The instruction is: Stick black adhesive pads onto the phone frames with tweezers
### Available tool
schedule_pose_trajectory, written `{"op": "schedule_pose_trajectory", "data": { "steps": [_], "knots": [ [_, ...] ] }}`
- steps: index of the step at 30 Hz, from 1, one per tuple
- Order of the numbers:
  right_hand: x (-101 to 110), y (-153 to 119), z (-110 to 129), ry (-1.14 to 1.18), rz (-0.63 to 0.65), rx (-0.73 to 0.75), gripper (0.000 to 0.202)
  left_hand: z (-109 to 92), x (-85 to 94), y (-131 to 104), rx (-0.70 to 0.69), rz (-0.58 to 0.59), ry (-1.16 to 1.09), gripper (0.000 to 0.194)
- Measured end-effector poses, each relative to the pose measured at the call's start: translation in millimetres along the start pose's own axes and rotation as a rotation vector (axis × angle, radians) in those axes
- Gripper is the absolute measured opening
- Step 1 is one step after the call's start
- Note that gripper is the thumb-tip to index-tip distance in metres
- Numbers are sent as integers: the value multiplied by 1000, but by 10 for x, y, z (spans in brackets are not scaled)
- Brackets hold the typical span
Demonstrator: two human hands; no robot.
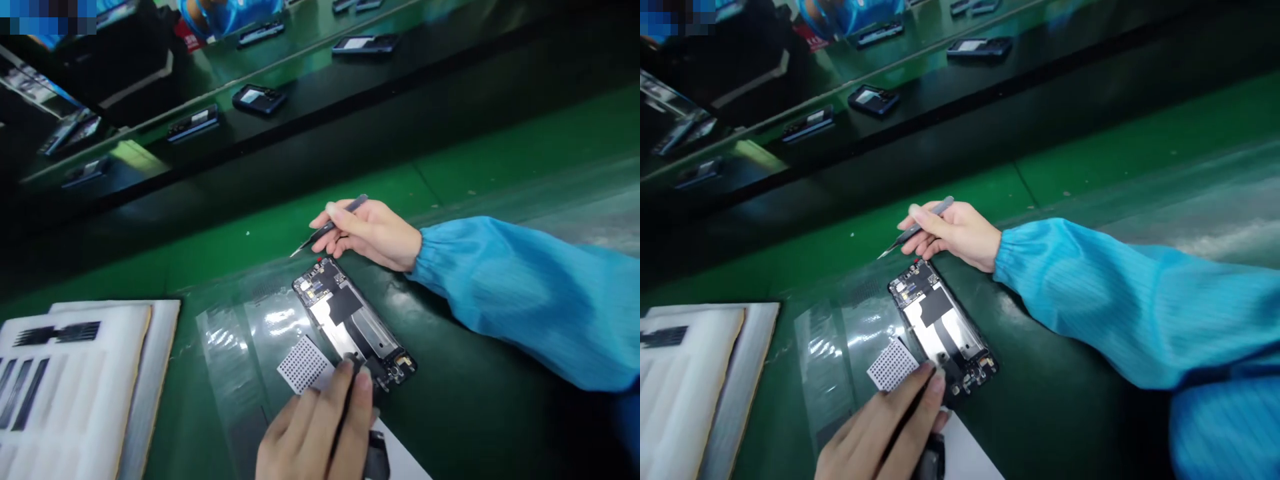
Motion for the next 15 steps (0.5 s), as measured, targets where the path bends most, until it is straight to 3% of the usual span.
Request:
{"op": "schedule_pose_trajectory", "data": {
  "steps": [6, 15],
  "knots": [
    [-10, 1, 40, 64, 18, -109, 32, -222, -79, 182, -71, 70, 6, 29],
    [7, 35, 22, 110, 82, -136, 32, -219, -240, 120, -28, 171, -16, 39]
  ]
}}
Point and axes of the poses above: each hand's wrist, its own y-axis towards the middle knuckle, its own x-axis out of the back of the hand, z = x × y, the point moved 4 cm from there along y, towards the middle knuckle, and after that the axes turned 5 degrees about y, right-handed, at the moved point
